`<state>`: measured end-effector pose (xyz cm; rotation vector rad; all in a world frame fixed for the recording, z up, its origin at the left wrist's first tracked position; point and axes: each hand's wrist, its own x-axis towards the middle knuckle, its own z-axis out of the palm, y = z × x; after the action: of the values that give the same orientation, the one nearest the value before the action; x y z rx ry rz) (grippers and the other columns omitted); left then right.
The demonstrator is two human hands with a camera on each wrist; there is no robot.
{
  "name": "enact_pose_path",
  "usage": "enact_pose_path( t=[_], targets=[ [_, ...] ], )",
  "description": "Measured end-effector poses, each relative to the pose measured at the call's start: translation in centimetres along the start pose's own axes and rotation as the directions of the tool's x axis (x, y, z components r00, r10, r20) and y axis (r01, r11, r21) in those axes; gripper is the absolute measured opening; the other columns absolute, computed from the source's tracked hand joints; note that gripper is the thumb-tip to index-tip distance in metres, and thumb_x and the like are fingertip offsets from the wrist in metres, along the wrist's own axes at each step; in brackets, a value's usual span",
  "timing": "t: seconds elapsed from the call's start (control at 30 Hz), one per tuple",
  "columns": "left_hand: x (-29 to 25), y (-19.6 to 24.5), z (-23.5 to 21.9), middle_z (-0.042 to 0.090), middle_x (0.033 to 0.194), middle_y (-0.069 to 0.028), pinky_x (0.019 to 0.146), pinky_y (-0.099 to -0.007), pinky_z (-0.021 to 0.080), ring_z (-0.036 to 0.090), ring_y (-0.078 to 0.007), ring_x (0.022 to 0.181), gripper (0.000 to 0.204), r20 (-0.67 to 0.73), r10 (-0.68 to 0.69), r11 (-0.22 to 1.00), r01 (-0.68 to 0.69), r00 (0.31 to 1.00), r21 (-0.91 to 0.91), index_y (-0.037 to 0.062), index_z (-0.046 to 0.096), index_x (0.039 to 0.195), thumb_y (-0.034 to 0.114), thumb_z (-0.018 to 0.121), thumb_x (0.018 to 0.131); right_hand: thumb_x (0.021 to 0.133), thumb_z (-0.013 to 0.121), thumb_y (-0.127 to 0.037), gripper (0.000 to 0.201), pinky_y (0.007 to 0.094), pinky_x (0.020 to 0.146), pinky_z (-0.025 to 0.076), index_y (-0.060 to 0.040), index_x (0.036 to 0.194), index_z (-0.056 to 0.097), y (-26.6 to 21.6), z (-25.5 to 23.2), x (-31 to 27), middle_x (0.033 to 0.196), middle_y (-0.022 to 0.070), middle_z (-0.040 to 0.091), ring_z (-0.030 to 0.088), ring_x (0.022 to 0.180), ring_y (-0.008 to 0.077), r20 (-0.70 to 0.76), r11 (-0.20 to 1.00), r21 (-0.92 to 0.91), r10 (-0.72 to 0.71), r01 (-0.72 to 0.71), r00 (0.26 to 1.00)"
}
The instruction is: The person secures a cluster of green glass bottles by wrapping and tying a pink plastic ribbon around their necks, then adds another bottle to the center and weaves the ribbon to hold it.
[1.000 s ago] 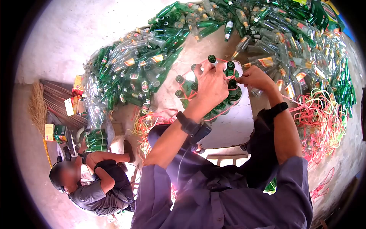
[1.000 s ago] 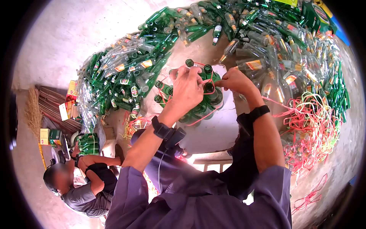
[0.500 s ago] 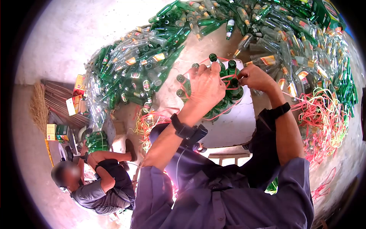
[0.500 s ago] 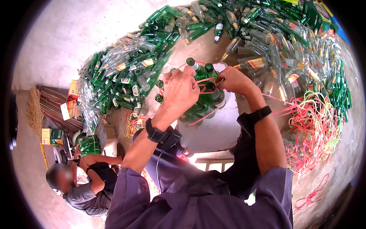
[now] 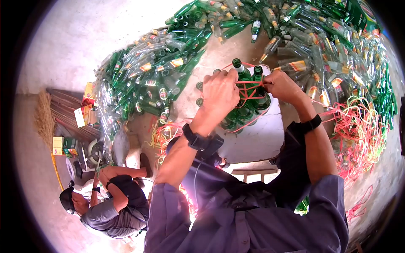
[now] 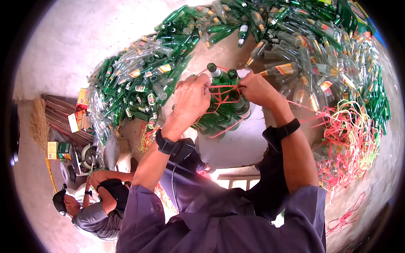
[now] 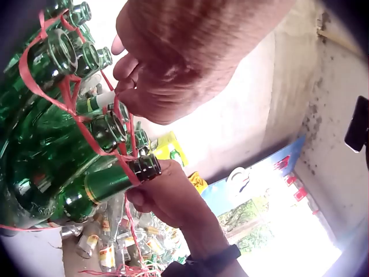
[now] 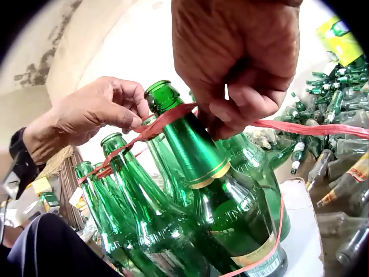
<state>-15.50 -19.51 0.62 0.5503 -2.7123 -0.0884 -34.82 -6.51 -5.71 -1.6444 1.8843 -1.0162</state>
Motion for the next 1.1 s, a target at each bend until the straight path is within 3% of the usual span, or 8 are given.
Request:
enact_pose_path(
  t=[0.3,0.37,0.47,0.73,0.8,0.87,0.97,1.1],
  targets=[
    [1.6,-1.9,2.6,0.073,0.086,-0.0167,0.078,-0.0453,0.055,0.07,-0.0371,0.084,0.013,0.203,-0.225,0.967,0.244,0.953,-0.07,0.0058,0.069,0.09,0.004,0.06,0.081,0.083,0.06,-0.005,0.01,0.0457,0.063,0.048,0.0003,0.087,0.067,0.4,0.9,-0.1,0.077,0.0247,0.061,0.058,0.072,0.046,-0.096,0.996,-0.034,-0.081,0.078,0.992],
    [1.6,-2.7,3.1,0.073,0.088,-0.0192,0.081,-0.0429,0.055,0.071,-0.0364,0.086,0.017,0.29,-0.24,0.917,0.315,0.926,-0.246,0.0062,0.074,0.093,0.006,0.062,0.082,0.084,0.062,-0.009,0.011,0.0461,0.061,0.046,0.0019,0.082,0.065,0.7,1.1,-0.2,0.075,0.0258,0.058,0.054,0.068,0.0463,-0.132,0.994,0.012,-0.11,0.113,0.985],
    [1.3,-2.9,2.7,0.073,0.091,-0.0198,0.083,-0.0425,0.055,0.071,-0.0363,0.088,0.02,0.342,-0.294,0.856,0.405,0.893,-0.321,0.0074,0.076,0.098,0.009,0.062,0.084,0.085,0.064,-0.014,0.019,0.0456,0.057,0.043,0.0038,0.078,0.062,-1.5,-0.3,-1.0,0.071,0.0264,0.055,0.05,0.063,0.0449,-0.104,1.0,0.011,0.011,-0.01,0.995],
    [-2.2,-0.2,0.7,0.072,0.101,-0.0233,0.084,-0.0469,0.053,0.069,-0.0406,0.095,0.035,0.244,-0.296,0.897,0.356,0.923,-0.26,0.0035,0.067,0.12,0.015,0.061,0.087,0.084,0.064,-0.017,0.029,0.0448,0.054,0.038,0.0068,0.072,0.054,-1.9,-0.7,-2.4,0.062,0.0246,0.045,0.043,0.054,0.0369,-0.087,0.995,0.007,0.099,-0.099,0.991],
    [-3.0,1.7,0.2,0.068,0.11,-0.026,0.088,-0.048,0.051,0.066,-0.0422,0.1,0.053,-0.003,-0.204,0.94,0.195,0.979,-0.281,0.0023,0.057,0.134,0.025,0.068,0.088,0.084,0.063,-0.017,0.03,0.0445,0.053,0.038,0.007,0.071,0.053,-1.4,-0.5,-2.5,0.061,0.0238,0.044,0.041,0.052,0.035,-0.101,0.998,0.005,0.066,-0.066,0.993],
    [-3.9,2.2,1.5,0.062,0.125,-0.0264,0.094,-0.052,0.046,0.065,-0.04,0.103,0.069,-0.016,-0.116,0.972,0.11,0.993,-0.205,0.0029,0.047,0.143,0.036,0.072,0.087,0.084,0.063,-0.015,0.029,0.0423,0.051,0.036,0.0073,0.071,0.05,-1.2,-0.3,-2.5,0.059,0.0215,0.041,0.037,0.05,0.0276,-0.148,1.0,0.031,0.002,0.002,0.989],
    [-4.0,2.9,1.4,0.048,0.145,-0.0215,0.097,-0.0563,0.037,0.069,-0.0321,0.094,0.069,0.123,-0.03,0.997,0.021,0.992,0.069,0.0069,0.043,0.147,0.037,0.068,0.09,0.08,0.061,-0.013,0.022,0.0447,0.054,0.04,0.0067,0.072,0.055,-2.3,-0.9,-2.6,0.065,0.0273,0.045,0.041,0.056,0.0426,-0.119,0.996,0.073,0.061,-0.053,0.991],
    [-4.2,2.7,1.8,0.047,0.145,-0.0206,0.095,-0.0551,0.039,0.069,-0.0318,0.091,0.066,0.094,-0.01,0.994,0.0,0.996,0.107,0.0066,0.042,0.147,0.029,0.067,0.089,0.081,0.06,-0.009,0.02,0.0437,0.053,0.039,0.0067,0.071,0.053,-1.2,-0.4,-2.8,0.064,0.0262,0.043,0.036,0.055,0.0384,-0.114,0.994,0.1,0.059,-0.048,0.992]
  ],
)
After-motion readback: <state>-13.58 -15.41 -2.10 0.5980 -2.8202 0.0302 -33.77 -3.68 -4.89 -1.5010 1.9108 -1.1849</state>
